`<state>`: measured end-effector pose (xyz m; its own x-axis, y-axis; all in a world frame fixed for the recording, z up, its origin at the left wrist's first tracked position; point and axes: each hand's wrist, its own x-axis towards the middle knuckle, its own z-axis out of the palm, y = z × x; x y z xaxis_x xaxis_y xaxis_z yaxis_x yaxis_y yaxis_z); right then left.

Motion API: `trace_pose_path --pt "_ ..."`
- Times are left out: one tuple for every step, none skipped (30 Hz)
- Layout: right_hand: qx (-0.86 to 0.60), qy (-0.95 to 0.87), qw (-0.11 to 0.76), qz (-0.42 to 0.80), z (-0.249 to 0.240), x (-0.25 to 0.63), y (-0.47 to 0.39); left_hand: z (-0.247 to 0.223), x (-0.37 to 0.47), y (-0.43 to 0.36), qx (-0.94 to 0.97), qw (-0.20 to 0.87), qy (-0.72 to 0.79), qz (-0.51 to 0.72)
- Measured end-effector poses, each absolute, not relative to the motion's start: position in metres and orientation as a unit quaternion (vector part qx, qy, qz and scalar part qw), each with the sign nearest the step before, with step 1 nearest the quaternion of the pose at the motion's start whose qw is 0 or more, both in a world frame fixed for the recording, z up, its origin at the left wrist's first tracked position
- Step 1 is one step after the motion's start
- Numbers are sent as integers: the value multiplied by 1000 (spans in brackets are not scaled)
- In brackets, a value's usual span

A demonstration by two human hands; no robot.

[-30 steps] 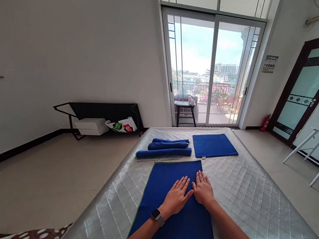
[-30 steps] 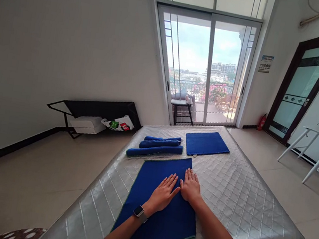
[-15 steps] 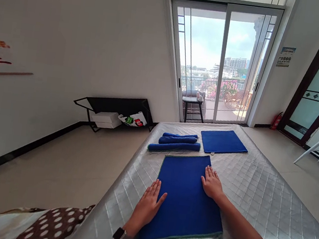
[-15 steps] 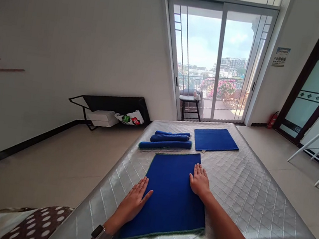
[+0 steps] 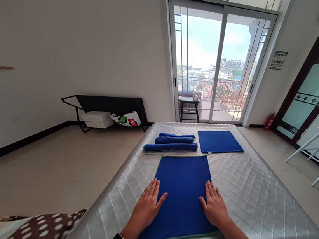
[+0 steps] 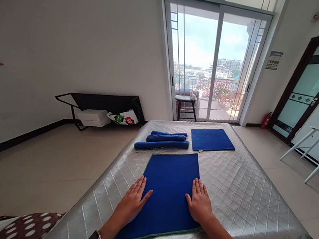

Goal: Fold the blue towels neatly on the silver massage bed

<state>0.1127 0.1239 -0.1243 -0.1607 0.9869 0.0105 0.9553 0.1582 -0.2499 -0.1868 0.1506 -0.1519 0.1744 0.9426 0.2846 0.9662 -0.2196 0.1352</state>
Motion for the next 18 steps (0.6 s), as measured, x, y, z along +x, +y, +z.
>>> trace_pose_path --pt "-643 -756 89 92 -125 112 123 -147 -174 148 -772 37 -613 -164" --pt "-643 -755 90 91 -124 112 123 -142 -159 145 -785 33 -595 -170" --pt "-644 -754 91 89 -124 112 123 -137 -142 142 -803 27 -571 -171" --pt "-645 -754 91 86 -124 111 123 -133 -123 140 -824 19 -541 -168" --pt "-644 -755 90 83 -123 111 123 -130 -103 139 -844 11 -512 -162" --pt "-642 -757 88 79 -123 111 123 -127 -85 139 -860 4 -486 -155" --pt "-639 -761 83 75 -123 111 123 -126 -68 140 -873 -4 -466 -146" --pt "-636 -765 78 72 -123 111 123 -125 -54 142 -882 -10 -451 -138" --pt "-632 -768 72 70 -123 111 123 -126 -43 145 -888 -15 -441 -131" --pt "-630 -771 69 67 -124 112 123 -127 -36 147 -891 -17 -435 -127" --pt "-628 -772 69 64 -125 112 123 -129 -32 149 -894 -17 -431 -126" --pt "-627 -773 72 60 -127 112 123 -131 -32 151 -895 -15 -428 -128" --pt "-627 -773 76 57 -129 112 124 -133 -34 151 -895 -11 -426 -131" --pt "-628 -772 81 55 -131 112 124 -136 -39 150 -895 -7 -426 -134" --pt "-629 -770 87 54 -132 112 124 -139 -46 147 -894 -3 -427 -136" --pt "-632 -768 92 55 -134 112 125 -142 -55 144 -892 0 -431 -138" --pt "-635 -765 97 58 -135 112 125 -144 -65 140 -888 3 -438 -139" --pt "-637 -762 101 62 -135 112 125 -147 -77 135 -884 4 -446 -137"
